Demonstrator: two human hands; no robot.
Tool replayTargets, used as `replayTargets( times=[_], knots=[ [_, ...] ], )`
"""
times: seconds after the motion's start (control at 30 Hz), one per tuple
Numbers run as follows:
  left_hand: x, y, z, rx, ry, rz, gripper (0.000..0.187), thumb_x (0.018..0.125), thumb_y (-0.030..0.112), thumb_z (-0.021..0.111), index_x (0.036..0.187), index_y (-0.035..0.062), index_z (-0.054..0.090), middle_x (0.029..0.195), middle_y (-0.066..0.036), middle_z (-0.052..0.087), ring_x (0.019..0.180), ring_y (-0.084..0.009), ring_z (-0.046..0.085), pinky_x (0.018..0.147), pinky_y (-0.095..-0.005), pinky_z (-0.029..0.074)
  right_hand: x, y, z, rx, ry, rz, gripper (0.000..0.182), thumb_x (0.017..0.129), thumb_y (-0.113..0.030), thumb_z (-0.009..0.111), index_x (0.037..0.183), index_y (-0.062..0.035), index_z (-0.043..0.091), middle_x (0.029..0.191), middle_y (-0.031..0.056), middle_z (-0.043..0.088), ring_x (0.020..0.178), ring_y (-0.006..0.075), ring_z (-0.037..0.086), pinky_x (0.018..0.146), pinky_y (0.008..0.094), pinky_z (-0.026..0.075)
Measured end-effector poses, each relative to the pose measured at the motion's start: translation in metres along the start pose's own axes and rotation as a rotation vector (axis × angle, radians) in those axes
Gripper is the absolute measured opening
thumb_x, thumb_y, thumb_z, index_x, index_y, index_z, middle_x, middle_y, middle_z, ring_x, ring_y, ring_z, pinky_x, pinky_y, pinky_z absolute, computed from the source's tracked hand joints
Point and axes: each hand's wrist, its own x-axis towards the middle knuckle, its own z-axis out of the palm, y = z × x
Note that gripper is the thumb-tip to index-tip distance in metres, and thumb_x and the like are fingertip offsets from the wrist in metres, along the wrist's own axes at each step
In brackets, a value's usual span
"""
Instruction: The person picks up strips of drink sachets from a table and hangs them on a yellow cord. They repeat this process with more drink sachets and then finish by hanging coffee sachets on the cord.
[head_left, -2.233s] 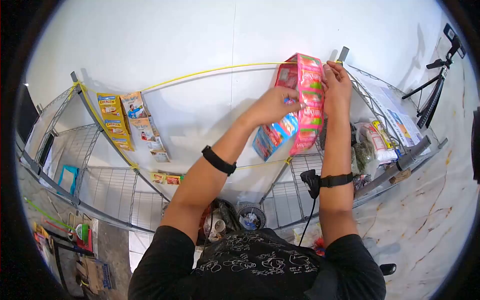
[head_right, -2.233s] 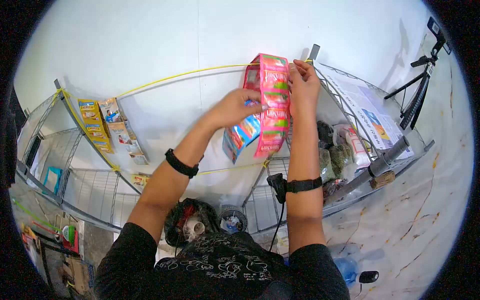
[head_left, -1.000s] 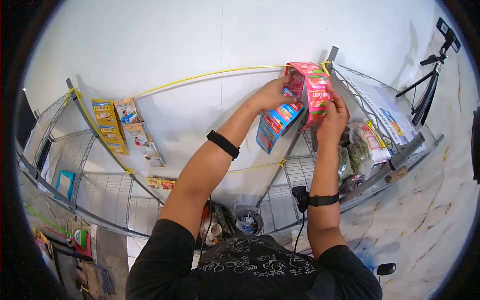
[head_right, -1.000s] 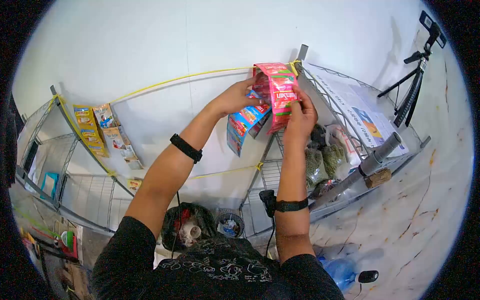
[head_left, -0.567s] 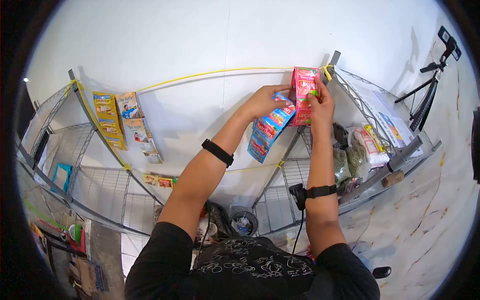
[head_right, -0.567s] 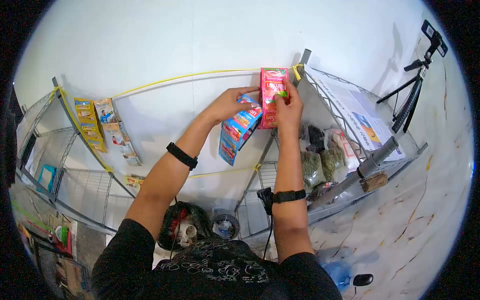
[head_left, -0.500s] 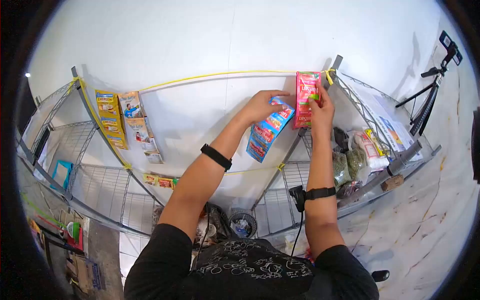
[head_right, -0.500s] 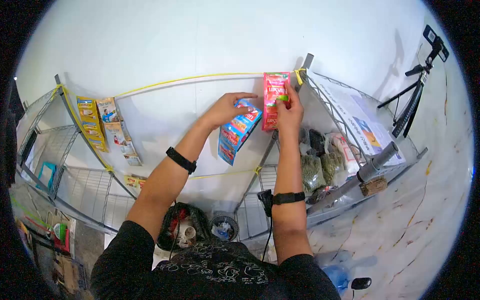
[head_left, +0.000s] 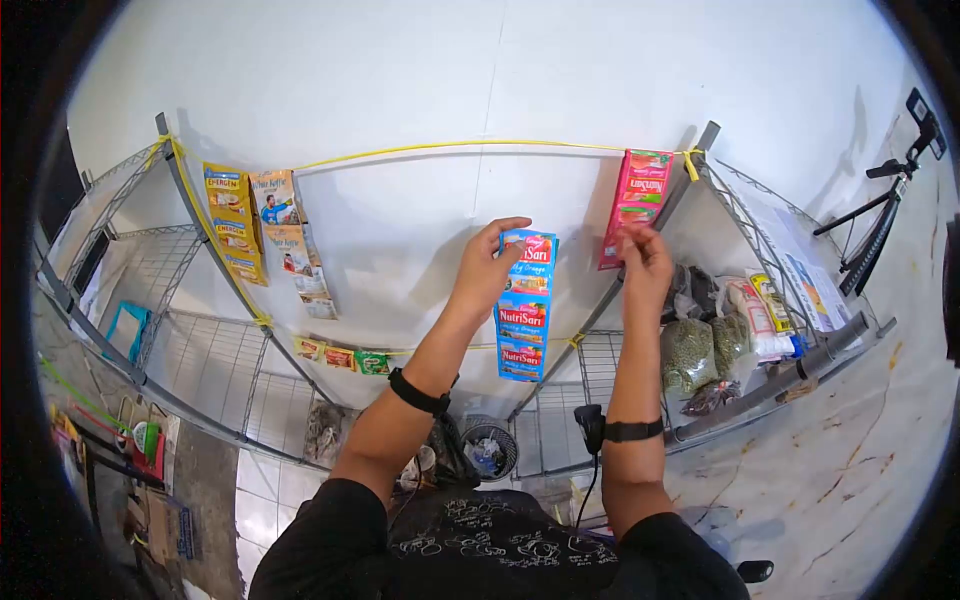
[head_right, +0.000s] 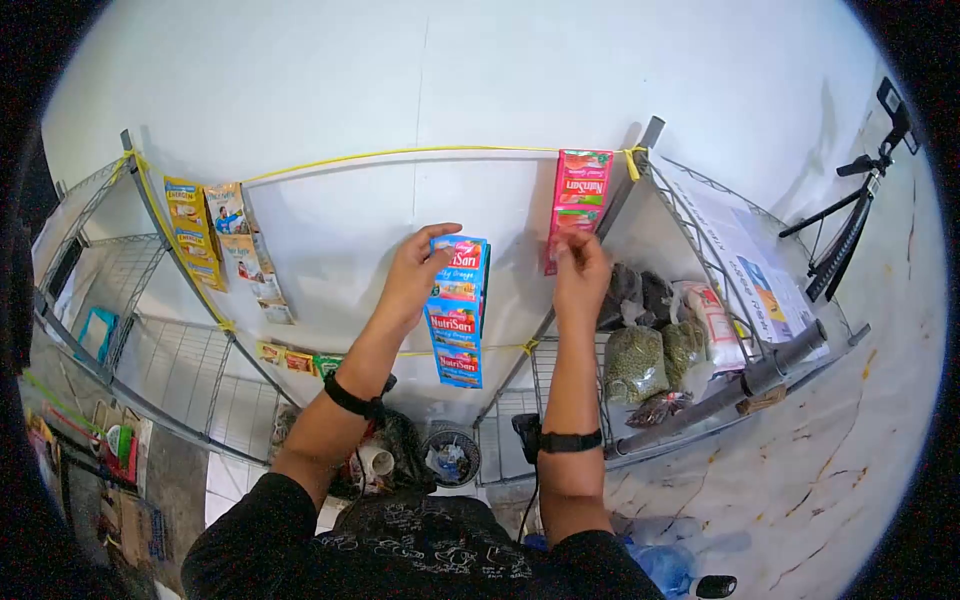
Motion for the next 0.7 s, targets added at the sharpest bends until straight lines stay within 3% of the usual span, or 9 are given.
replayTargets(
  times=[0.13, 0.27, 0.43, 0.67, 0.7],
  knots=[
    [-0.009, -0.015, -0.008, -0.061, 0.138, 0.004, 0.029, 0.086, 0.000, 0.055, 0.115, 0.0027, 0.056, 0.091, -0.006, 0.063, 0.078, -0.0075, 0.059, 0.069, -0.0231, 0.049, -0.036, -0.016, 0.016, 0.040, -0.378, 0.286, 0.010, 0.088, -0.004, 0.058, 0.097, 0.0001, 0.060, 0.080, 0.0049, 0.063, 0.072, 0.0114, 0.059, 0.067, 0.0239, 0.047],
    [-0.016, -0.007, -0.012, -0.150, 0.179, 0.046, 0.023, 0.086, 0.001, 0.058, 0.109, 0.0005, 0.055, 0.091, -0.007, 0.063, 0.079, -0.0073, 0.058, 0.068, -0.0227, 0.048, -0.067, -0.025, 0.039, -0.028, -0.598, 0.251, 0.012, 0.086, -0.006, 0.064, 0.095, 0.0004, 0.060, 0.079, 0.0039, 0.062, 0.070, 0.0073, 0.056, 0.063, 0.0208, 0.045],
    [-0.026, -0.002, -0.024, -0.031, 0.142, 0.171, 0.026, 0.086, -0.001, 0.058, 0.111, 0.0001, 0.053, 0.092, -0.007, 0.062, 0.082, -0.0093, 0.058, 0.071, -0.0241, 0.049, -0.099, -0.037, 0.069, -0.196, -0.383, 0.232, 0.023, 0.076, -0.007, 0.075, 0.092, -0.0013, 0.059, 0.073, -0.0007, 0.057, 0.064, 0.0050, 0.051, 0.056, 0.0203, 0.042],
    [-0.046, 0.006, -0.038, -0.078, 0.081, 0.081, 0.024, 0.085, -0.001, 0.059, 0.109, 0.0017, 0.055, 0.091, -0.007, 0.063, 0.081, -0.0092, 0.058, 0.070, -0.0248, 0.048, -0.094, -0.032, 0.055, -0.230, -0.151, 0.131, 0.016, 0.081, -0.007, 0.069, 0.094, -0.0021, 0.060, 0.074, 0.0006, 0.059, 0.066, 0.0066, 0.053, 0.058, 0.0202, 0.044],
    [-0.045, 0.005, -0.041, -0.011, -0.024, 0.053, 0.022, 0.085, 0.000, 0.059, 0.107, 0.0018, 0.056, 0.091, -0.006, 0.063, 0.080, -0.0088, 0.058, 0.070, -0.0250, 0.048, -0.081, -0.031, 0.045, -0.201, -0.052, 0.156, 0.017, 0.083, -0.008, 0.066, 0.098, -0.0025, 0.059, 0.083, 0.0013, 0.060, 0.072, 0.0074, 0.054, 0.062, 0.0217, 0.045]
  ],
)
